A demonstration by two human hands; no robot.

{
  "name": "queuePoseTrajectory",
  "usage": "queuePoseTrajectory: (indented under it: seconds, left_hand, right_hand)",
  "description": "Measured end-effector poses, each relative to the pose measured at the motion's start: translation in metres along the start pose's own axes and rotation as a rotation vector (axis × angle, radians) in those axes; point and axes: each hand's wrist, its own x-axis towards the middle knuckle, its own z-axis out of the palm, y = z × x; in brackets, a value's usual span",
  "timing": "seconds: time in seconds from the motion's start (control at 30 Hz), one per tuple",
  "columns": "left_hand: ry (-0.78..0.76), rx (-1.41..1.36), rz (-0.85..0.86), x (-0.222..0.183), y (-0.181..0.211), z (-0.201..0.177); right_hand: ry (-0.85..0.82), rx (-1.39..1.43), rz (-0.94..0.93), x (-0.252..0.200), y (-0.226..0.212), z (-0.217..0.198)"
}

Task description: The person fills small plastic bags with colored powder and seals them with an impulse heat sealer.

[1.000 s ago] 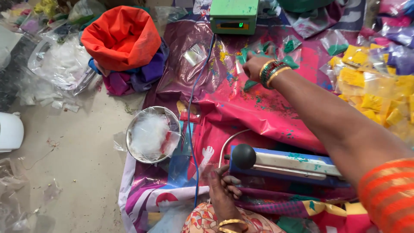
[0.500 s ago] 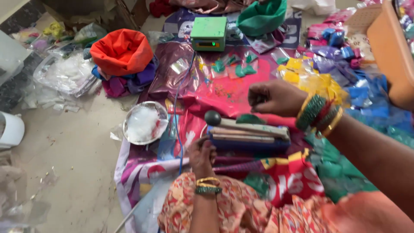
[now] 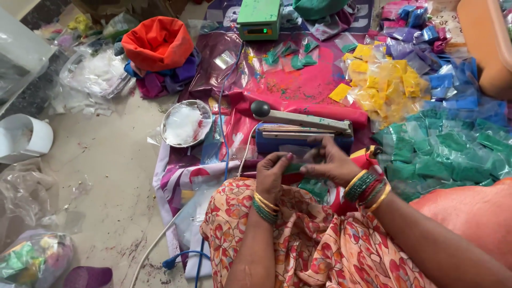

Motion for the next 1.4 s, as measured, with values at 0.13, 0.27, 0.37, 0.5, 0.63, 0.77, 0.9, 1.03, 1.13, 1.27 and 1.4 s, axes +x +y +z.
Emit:
queuePoseTrajectory:
  seconds: [0.13,0.27,0.37,0.5,0.63,0.77,0.9,1.03,1.13,1.27,1.4]
  left_hand:
    - [0.087,-0.011,0.011,0.007,-0.010,-0.001]
    - [0.110,0.053,0.031,0.013,-0.017,0.000]
    - [0.131,0.101,0.057,0.019,-0.021,-0.006]
    - [0.335,0.452,0.400,0.020,0.003,0.008]
    - [0.523,0.985,0.789,0.032,0.050,0.026]
    - [0.449,1.167,0.915,0.069,0.098,0.041]
    - [0.423,1.478,0.937,0.112,0.126,0.051]
    - [0.336,1.688,0.731,0.149,0.119,0.041]
    - [0.324,1.793,0.558,0.160,0.110,0.046]
    - [0.308,1.885,0.450,0.165,0.094,0.038]
    - [0.314,1.853,0.301,0.169,0.080,0.024]
  right_hand:
    - [0.002,0.291,0.207,0.000,0.068,0.010]
    - [-0.007,0.609,0.169,0.003,0.057,0.026]
    - [0.069,0.765,0.213,0.014,0.070,0.029]
    - [0.108,0.716,0.274,0.032,0.091,0.017]
    - [0.083,0.669,0.401,0.051,0.091,0.008]
    - [0.069,0.647,0.436,0.064,0.084,0.004]
    - [0.099,0.654,0.442,0.073,0.082,0.001]
    - [0.168,0.698,0.360,0.076,0.087,-0.002]
    - [0.257,0.701,0.334,0.081,0.106,-0.001]
    - [0.330,0.662,0.338,0.079,0.092,-0.002]
    - [0.386,0.667,0.312,0.080,0.092,-0.002]
